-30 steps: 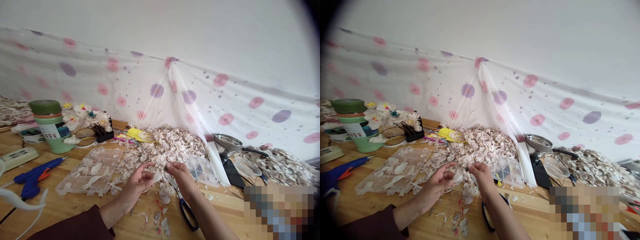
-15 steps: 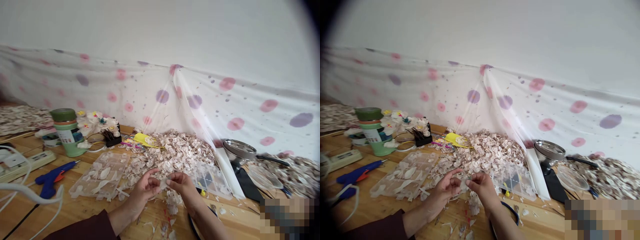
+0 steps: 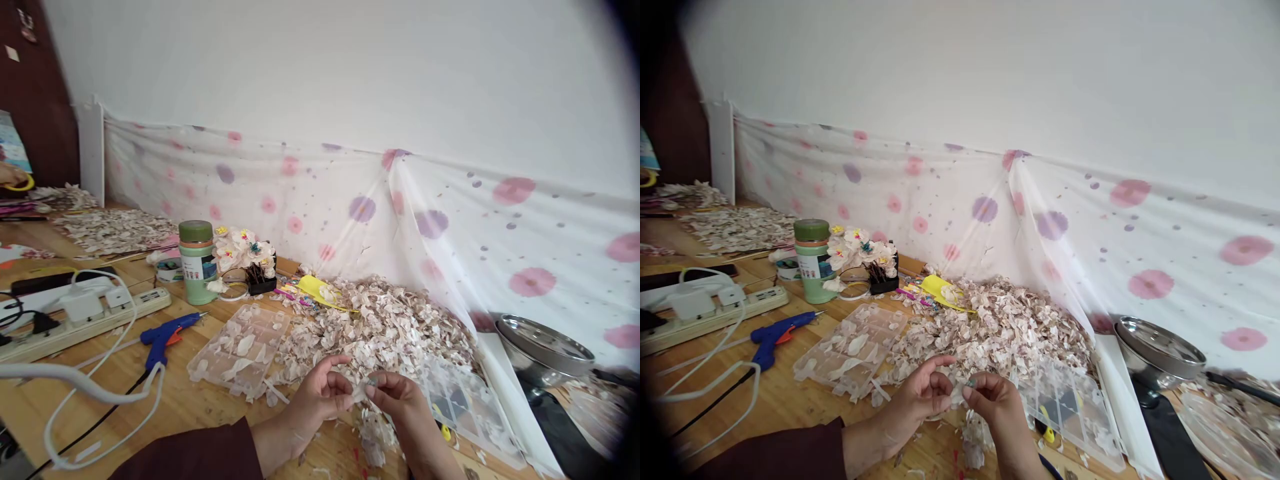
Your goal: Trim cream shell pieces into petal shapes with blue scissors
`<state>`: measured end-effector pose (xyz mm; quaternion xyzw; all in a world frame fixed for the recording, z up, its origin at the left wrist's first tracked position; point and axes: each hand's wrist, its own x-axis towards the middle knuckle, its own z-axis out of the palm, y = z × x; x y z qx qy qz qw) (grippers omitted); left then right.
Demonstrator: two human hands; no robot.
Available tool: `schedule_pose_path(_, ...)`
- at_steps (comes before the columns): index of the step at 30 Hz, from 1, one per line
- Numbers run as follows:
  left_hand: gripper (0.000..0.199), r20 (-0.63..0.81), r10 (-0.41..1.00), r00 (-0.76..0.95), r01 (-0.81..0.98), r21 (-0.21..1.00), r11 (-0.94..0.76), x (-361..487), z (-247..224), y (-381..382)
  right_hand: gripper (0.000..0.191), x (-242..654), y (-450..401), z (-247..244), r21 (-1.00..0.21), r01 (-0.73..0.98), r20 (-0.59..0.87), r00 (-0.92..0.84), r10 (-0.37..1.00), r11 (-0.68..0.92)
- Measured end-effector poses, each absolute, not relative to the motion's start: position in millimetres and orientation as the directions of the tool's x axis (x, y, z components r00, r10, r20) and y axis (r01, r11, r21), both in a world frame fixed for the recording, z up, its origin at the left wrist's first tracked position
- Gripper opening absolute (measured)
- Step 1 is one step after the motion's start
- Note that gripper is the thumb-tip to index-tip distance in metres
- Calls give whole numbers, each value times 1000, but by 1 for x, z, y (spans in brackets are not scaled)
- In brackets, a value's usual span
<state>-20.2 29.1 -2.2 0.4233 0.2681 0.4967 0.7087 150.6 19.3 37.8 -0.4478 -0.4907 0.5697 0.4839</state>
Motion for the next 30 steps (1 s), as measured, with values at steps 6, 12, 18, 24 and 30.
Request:
schedule_pose_path(6, 63, 33, 937, 348, -481, 864, 148, -20, -2, 27, 34, 140, 18, 36, -980, -165, -84, -179, 980, -114)
schedule_pose_path(12, 65, 42, 930, 365, -489, 859, 153, -21, -2, 27, 33, 146, 19, 37, -987, -115, -98, -97, 990, -109)
schedule_pose_path(18, 65, 15, 939, 345, -464, 872, 157, -21, -1, 28, 32, 145, 19, 37, -983, -133, -95, -200, 975, -123)
schedule_pose_path(24, 62, -13, 949, 314, -468, 868, 167, -25, 4, 30, 36, 161, 23, 41, -983, -159, -88, 0, 996, -87)
schedule_pose_path(30, 63, 9, 987, 158, -403, 913, 57, -40, 16, 35, 43, 185, 5, 33, -987, -151, -93, 203, 975, -62)
